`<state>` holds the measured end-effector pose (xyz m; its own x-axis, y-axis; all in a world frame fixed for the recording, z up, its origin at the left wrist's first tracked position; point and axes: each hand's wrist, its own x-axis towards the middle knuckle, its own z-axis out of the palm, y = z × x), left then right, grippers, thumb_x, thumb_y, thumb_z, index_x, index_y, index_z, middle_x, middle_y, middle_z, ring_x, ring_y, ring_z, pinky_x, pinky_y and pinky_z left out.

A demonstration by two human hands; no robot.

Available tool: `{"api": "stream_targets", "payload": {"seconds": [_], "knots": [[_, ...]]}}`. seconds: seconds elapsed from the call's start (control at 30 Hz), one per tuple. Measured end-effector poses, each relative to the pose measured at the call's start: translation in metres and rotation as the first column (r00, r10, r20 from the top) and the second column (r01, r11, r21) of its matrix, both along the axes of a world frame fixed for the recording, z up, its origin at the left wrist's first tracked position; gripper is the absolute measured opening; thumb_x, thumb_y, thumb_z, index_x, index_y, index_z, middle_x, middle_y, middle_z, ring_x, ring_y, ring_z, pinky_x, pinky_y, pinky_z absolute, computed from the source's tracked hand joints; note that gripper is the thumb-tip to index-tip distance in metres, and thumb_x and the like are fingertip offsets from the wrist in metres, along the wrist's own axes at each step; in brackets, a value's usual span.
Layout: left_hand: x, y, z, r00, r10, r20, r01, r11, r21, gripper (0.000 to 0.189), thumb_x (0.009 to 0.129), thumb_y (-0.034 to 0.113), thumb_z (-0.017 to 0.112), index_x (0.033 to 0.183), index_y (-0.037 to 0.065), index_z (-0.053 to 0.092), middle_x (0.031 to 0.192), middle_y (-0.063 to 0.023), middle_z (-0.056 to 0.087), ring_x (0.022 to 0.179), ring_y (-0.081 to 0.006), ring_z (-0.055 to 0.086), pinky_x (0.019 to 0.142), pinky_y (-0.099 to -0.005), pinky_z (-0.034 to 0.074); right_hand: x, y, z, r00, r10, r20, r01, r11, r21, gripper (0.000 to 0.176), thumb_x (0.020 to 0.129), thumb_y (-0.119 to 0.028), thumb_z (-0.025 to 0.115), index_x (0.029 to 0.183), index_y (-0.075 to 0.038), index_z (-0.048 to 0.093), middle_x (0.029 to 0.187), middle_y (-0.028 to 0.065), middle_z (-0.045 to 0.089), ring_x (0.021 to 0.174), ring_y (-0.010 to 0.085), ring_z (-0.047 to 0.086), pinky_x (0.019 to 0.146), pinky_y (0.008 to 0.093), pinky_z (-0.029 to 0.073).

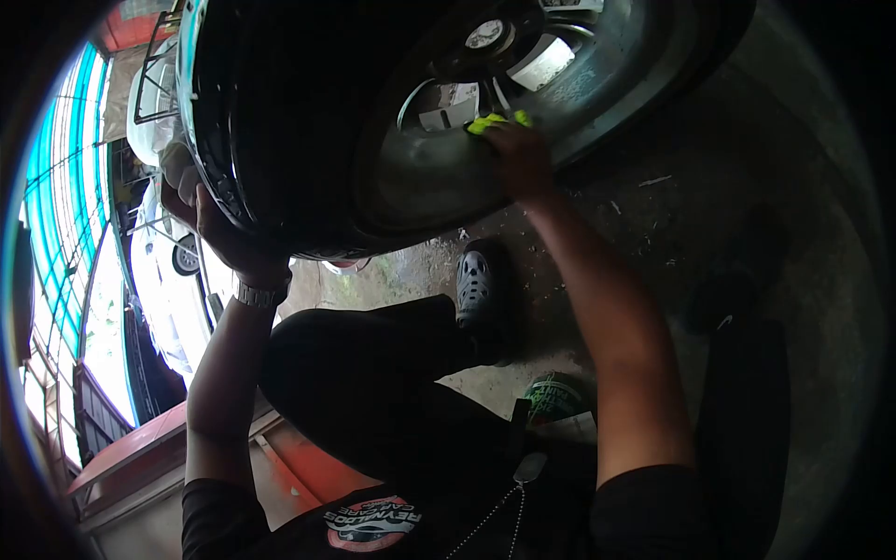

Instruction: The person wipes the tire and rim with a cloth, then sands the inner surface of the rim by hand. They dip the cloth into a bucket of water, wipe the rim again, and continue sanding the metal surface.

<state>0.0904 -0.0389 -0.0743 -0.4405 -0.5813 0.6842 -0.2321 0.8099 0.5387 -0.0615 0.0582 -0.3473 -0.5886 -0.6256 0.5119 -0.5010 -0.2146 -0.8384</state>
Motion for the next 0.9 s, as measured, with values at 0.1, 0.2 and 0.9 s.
{"api": "stream_targets", "payload": {"seconds": [0.1,0.2,0.9], "knots": [[-0.008,-0.001,-0.005,0.998,-0.046,-0.043,0.05,0.994,0.095,0.036,0.098,0.032,0.057,0.118,0.003,0.047,0.112,-0.0092,0.054,0.118,-0.0212,0.045,0.105,-0.0421,0.036,0.015,-0.013,0.003,0.996,-0.082,0.035,0.083,0.996,-0.038,0.02,0.085,-0.022,0.071,0.1,-0.009,0.072,0.091,0.0122,0.071,0.086,0.0301,0.071,0.077,0.0421,0.056],[0.0,-0.002,0.001,0.999,-0.035,0.029,0.029,0.984,0.177,0.067,0.092,0.035,0.063,0.144,0.005,0.032,0.134,-0.0124,0.049,0.125,-0.0225,0.046,0.111,-0.043,0.032,-0.011,0.004,-0.001,0.998,0.069,-0.015,-0.069,0.997,-0.035,0.015,0.089,-0.021,0.067,0.098,-0.01,0.072,0.092,0.0112,0.071,0.086,0.0311,0.071,0.076,0.0413,0.056],[-0.012,0.003,0.001,0.998,-0.006,-0.07,0.022,0.974,0.226,0.075,0.089,0.039,0.064,0.143,0.0,0.032,0.136,-0.014,0.047,0.126,-0.0223,0.046,0.111,-0.0425,0.033,0.021,-0.007,0.018,0.983,-0.048,0.179,0.047,0.999,0.01,0.028,0.084,-0.02,0.064,0.106,-0.005,0.071,0.096,0.0193,0.072,0.094,0.0362,0.071,0.082,0.0429,0.056]]}}
